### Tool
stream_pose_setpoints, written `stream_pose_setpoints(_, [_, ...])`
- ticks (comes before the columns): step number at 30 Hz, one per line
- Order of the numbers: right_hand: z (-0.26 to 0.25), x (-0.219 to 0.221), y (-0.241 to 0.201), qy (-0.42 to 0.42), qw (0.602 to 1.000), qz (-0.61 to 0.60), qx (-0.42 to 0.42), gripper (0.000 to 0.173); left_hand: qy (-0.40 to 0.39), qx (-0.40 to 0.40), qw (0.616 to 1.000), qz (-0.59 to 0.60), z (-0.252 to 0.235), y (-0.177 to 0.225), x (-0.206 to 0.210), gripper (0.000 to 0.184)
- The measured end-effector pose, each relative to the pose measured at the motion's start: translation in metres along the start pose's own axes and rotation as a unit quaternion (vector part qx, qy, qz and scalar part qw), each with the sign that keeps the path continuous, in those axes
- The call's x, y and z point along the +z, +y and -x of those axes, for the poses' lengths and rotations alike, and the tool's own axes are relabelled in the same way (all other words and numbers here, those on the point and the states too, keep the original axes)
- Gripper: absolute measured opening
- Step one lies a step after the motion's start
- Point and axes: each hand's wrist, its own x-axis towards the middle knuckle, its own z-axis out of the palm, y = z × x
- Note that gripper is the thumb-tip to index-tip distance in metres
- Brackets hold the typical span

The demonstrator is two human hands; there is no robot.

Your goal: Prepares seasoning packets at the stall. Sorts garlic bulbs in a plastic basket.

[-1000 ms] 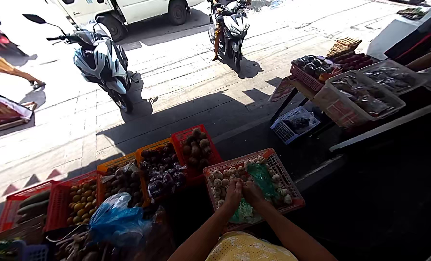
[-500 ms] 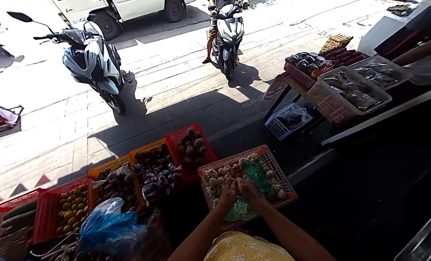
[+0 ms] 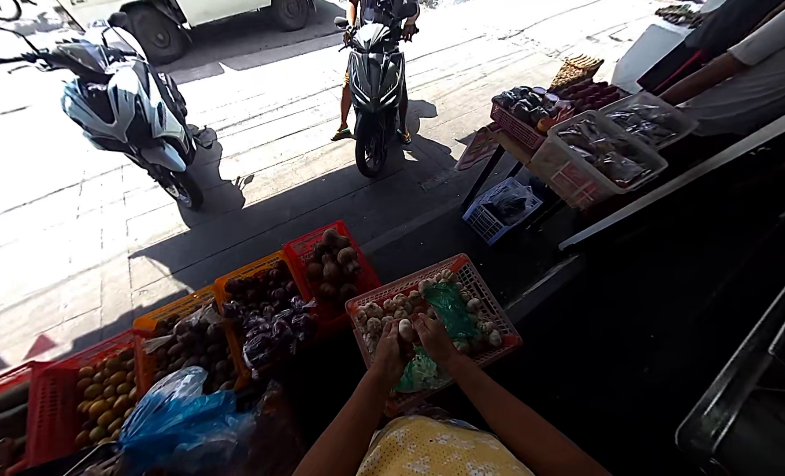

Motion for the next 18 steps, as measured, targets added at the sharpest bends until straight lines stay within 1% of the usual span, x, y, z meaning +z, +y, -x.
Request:
stream_pose_setpoints(2, [0.004,0.001,0.000,-0.036,0.997,0.069,-0.026,0.070,-0.003,-0.009,1.000,-0.010,-0.001,-0.001,-0.002,0.039])
stream_pose_setpoints(3, [0.005,0.001,-0.001,-0.051,0.992,0.111,-0.029,0.072,-0.010,-0.017,0.999,-0.026,0.000,-0.001,-0.002,0.044])
stream_pose_setpoints(5, [0.006,0.001,-0.003,-0.052,0.986,0.154,-0.030,0.063,-0.024,-0.035,0.996,-0.081,0.001,0.000,-0.002,0.048])
stream_pose_setpoints(7, [0.004,0.000,-0.002,-0.041,0.988,0.143,-0.036,0.051,-0.050,-0.052,0.990,-0.120,0.001,0.001,-0.003,0.046])
stream_pose_setpoints(9, [0.003,0.000,-0.001,-0.042,0.996,0.076,-0.031,0.046,-0.076,-0.066,0.986,-0.131,-0.002,0.001,-0.009,0.045])
stream_pose_setpoints(11, [-0.001,-0.005,0.000,-0.054,0.999,-0.005,-0.009,0.046,-0.081,-0.073,0.986,-0.126,-0.006,0.006,-0.012,0.044])
stream_pose_setpoints(12, [-0.002,-0.011,-0.002,-0.054,0.998,-0.042,0.003,0.046,-0.069,-0.072,0.988,-0.120,-0.005,0.010,-0.013,0.045])
stream_pose_setpoints(14, [0.002,-0.028,-0.005,-0.046,0.991,-0.117,0.048,0.044,-0.021,-0.063,0.992,-0.107,-0.001,0.021,-0.017,0.051])
stream_pose_setpoints(16, [0.006,-0.045,0.003,-0.036,0.970,-0.210,0.114,0.042,0.020,-0.052,0.992,-0.114,-0.002,0.030,-0.031,0.051])
stream_pose_setpoints(18, [0.007,-0.061,0.021,-0.027,0.937,-0.311,0.159,0.044,0.029,-0.046,0.987,-0.149,-0.005,0.035,-0.048,0.051])
